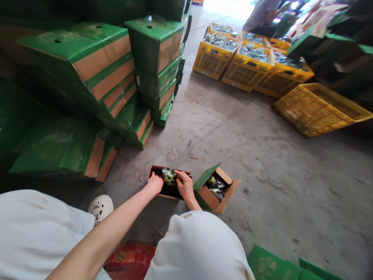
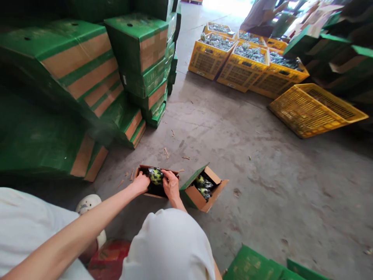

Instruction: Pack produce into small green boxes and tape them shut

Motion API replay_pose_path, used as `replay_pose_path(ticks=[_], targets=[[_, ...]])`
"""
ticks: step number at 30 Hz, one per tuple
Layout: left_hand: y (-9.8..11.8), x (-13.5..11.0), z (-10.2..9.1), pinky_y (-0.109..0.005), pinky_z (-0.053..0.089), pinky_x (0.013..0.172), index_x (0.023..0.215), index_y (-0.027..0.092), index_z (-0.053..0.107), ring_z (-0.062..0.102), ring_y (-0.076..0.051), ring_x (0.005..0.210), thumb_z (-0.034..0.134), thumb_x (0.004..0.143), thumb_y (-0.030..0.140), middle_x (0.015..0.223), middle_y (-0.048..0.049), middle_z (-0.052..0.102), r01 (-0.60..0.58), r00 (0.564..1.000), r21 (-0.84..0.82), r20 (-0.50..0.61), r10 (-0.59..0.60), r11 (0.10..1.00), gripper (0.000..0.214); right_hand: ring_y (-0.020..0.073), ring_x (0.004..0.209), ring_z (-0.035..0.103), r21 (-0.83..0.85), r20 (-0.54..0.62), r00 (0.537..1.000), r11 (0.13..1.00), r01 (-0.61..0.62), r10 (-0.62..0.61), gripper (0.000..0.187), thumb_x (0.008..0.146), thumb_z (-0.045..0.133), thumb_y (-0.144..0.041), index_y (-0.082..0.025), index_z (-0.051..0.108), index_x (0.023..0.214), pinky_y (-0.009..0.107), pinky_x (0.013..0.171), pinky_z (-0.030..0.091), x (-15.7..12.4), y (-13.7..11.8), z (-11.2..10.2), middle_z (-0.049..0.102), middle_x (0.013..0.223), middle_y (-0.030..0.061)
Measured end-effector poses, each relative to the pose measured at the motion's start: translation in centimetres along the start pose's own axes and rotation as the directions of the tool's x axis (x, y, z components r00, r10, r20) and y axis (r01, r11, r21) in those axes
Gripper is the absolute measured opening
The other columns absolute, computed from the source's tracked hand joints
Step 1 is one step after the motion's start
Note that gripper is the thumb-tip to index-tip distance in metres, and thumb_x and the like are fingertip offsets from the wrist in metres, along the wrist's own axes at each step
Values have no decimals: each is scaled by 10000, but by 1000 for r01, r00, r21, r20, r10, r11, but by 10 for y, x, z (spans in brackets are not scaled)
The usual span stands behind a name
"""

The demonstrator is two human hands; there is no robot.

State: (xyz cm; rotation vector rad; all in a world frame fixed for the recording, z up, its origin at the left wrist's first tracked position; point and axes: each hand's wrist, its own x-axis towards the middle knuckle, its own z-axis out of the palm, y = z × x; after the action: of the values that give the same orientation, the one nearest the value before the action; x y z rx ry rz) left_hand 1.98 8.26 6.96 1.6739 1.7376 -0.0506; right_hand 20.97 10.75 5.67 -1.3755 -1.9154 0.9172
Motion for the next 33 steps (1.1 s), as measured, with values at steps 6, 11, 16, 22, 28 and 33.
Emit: replay_pose_path(ticks=[6, 11, 16, 22, 28, 33], targets=[[-5, 4, 4, -534, 500, 1126, 1173, 156, 823, 506, -436, 1403, 577, 920, 131, 1265, -258, 708, -49, 998, 49, -26, 50, 998, 355, 220, 1111, 727, -88, 7, 1000, 996, 28, -28, 477, 942, 439, -84, -229, 800, 1218, 333, 1040, 554, -1, -1, 4, 789, 1138, 91], [-4, 12, 7, -497, 509, 1103, 1204, 120, 805, 614, -414, 1278, 596, 930, 154, 1205, -267, 722, -41, 999, 70, -17, 42, 997, 346, 231, 1122, 718, -103, -3, 1000, 995, 16, -16, 465, 980, 445, -105, -252, 803, 1236, 346, 1047, 552, -2, 0, 3, 789, 1152, 84], [-18, 14, -1, -433, 514, 1104, 1022, 170, 846, 671, -370, 1211, 630, 896, 155, 1109, -214, 779, -144, 989, 57, 25, 143, 988, 251, 229, 1121, 709, -111, 0, 1000, 994, 2, -2, 467, 1007, 438, -121, -272, 802, 1259, 347, 1048, 549, -1, -1, 2, 787, 1167, 73], [-35, 5, 1, -435, 550, 1051, 764, 234, 837, 750, -340, 962, 701, 884, 355, 767, -166, 777, -221, 973, -3, 67, 221, 975, 218, 237, 1121, 699, -150, 16, 1000, 989, -16, 19, 421, 1011, 427, -128, -242, 782, 1206, 358, 1044, 539, -2, -5, 4, 769, 1147, 90], [-27, 1, 7, -537, 521, 1033, 631, 242, 802, 765, -384, 896, 752, 857, 331, 595, -163, 720, -249, 961, -20, 120, 249, 968, 248, 269, 1281, 614, -180, 111, 991, 979, 99, -80, 389, 1000, 562, -239, -225, 618, 1386, 433, 1125, 485, -20, -16, 0, 680, 1342, 128], [-30, -11, -1, -533, 496, 1055, 608, 209, 780, 773, -397, 982, 735, 803, 97, 755, -212, 783, -297, 945, 19, 151, 291, 955, 229, 335, 1353, 544, -358, 349, 930, 901, 243, -112, 431, 953, 748, -336, -281, 658, 1371, 521, 1139, 430, -22, -18, -1, 622, 1467, 134]])
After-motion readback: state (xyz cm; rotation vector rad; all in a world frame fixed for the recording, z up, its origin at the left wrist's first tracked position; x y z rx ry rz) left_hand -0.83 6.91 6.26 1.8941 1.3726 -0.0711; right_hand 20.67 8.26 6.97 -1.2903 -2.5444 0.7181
